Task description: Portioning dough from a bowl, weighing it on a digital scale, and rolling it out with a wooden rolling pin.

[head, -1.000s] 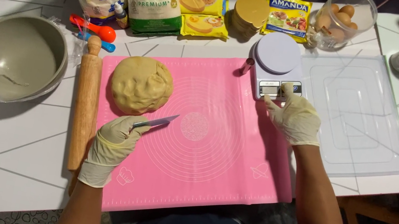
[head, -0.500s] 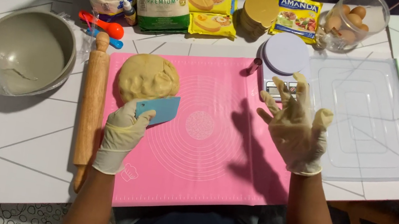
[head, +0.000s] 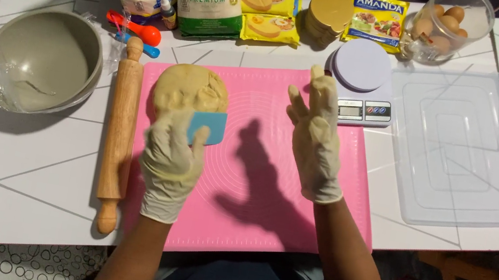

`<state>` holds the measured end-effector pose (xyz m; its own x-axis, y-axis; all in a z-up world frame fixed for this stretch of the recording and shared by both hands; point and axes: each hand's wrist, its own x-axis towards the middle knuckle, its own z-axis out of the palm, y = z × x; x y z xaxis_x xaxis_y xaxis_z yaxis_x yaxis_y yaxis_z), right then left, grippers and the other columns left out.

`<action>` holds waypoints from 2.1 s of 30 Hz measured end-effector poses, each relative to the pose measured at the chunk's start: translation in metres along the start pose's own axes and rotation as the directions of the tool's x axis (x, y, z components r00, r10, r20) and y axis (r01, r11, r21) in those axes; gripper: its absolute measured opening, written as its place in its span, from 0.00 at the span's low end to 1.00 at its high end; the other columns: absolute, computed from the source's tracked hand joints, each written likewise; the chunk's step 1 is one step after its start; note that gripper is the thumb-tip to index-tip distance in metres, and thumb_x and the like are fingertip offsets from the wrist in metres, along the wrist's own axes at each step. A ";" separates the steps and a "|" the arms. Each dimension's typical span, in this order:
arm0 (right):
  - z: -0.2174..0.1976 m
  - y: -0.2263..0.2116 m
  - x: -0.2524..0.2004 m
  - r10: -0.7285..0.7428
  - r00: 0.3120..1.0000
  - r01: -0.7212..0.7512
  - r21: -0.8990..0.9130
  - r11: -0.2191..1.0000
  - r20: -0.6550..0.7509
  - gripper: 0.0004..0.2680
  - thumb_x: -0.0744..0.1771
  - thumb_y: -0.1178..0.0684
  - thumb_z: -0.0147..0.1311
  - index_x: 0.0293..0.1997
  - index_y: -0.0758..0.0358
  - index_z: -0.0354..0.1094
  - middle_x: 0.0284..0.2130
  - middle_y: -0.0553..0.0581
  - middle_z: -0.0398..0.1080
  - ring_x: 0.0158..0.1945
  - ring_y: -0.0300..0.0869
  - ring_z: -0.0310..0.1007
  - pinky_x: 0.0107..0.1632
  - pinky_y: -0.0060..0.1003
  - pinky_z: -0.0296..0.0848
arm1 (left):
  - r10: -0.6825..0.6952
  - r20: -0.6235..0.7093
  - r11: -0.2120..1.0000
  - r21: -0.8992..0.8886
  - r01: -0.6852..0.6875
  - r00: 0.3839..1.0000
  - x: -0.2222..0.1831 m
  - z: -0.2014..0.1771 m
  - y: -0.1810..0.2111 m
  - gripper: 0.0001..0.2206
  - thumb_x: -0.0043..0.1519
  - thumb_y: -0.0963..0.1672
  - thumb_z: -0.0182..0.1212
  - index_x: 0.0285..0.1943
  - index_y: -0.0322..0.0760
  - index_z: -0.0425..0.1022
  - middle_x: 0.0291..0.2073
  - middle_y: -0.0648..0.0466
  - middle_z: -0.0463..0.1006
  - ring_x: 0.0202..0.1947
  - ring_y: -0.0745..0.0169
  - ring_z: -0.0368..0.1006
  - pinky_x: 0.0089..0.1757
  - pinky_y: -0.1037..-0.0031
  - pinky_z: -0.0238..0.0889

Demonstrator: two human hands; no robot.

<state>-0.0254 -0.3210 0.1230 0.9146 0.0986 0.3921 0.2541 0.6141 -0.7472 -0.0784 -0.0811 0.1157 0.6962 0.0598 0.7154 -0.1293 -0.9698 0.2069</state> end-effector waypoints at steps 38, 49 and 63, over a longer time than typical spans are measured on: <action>-0.011 -0.025 0.057 -0.119 0.986 0.098 -0.177 0.979 -0.115 0.27 0.67 0.50 0.53 0.76 0.65 0.49 0.77 0.62 0.43 0.46 0.55 0.82 0.17 0.26 0.68 | 0.536 0.222 0.376 -0.927 0.005 0.814 -0.020 0.000 0.139 0.09 0.71 0.43 0.43 0.45 0.38 0.70 0.35 0.53 0.76 0.34 0.51 0.75 0.41 0.66 0.69; 0.009 -0.069 0.005 -0.062 0.997 0.056 0.132 0.990 0.043 0.33 0.66 0.28 0.45 0.60 0.81 0.63 0.50 0.75 0.61 0.30 0.43 0.78 0.21 0.17 0.60 | 0.554 0.041 0.436 -0.865 -0.248 0.831 -0.020 -0.019 0.187 0.03 0.62 0.39 0.56 0.37 0.37 0.67 0.23 0.52 0.64 0.25 0.47 0.69 0.34 0.64 0.69; 0.034 -0.076 -0.011 -0.022 0.992 0.013 0.072 0.997 0.125 0.44 0.62 0.16 0.46 0.77 0.65 0.45 0.69 0.79 0.56 0.25 0.43 0.78 0.19 0.19 0.67 | -0.311 0.234 0.402 -0.846 0.351 0.921 0.049 0.000 0.143 0.18 0.48 0.48 0.82 0.44 0.43 0.83 0.42 0.58 0.85 0.36 0.65 0.82 0.36 0.82 0.77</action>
<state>-0.0654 -0.3421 0.1934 0.8622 0.1827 0.4724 0.2423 0.6704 -0.7013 -0.0633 -0.2168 0.1802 0.8469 0.3014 0.4380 -0.4049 -0.1683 0.8987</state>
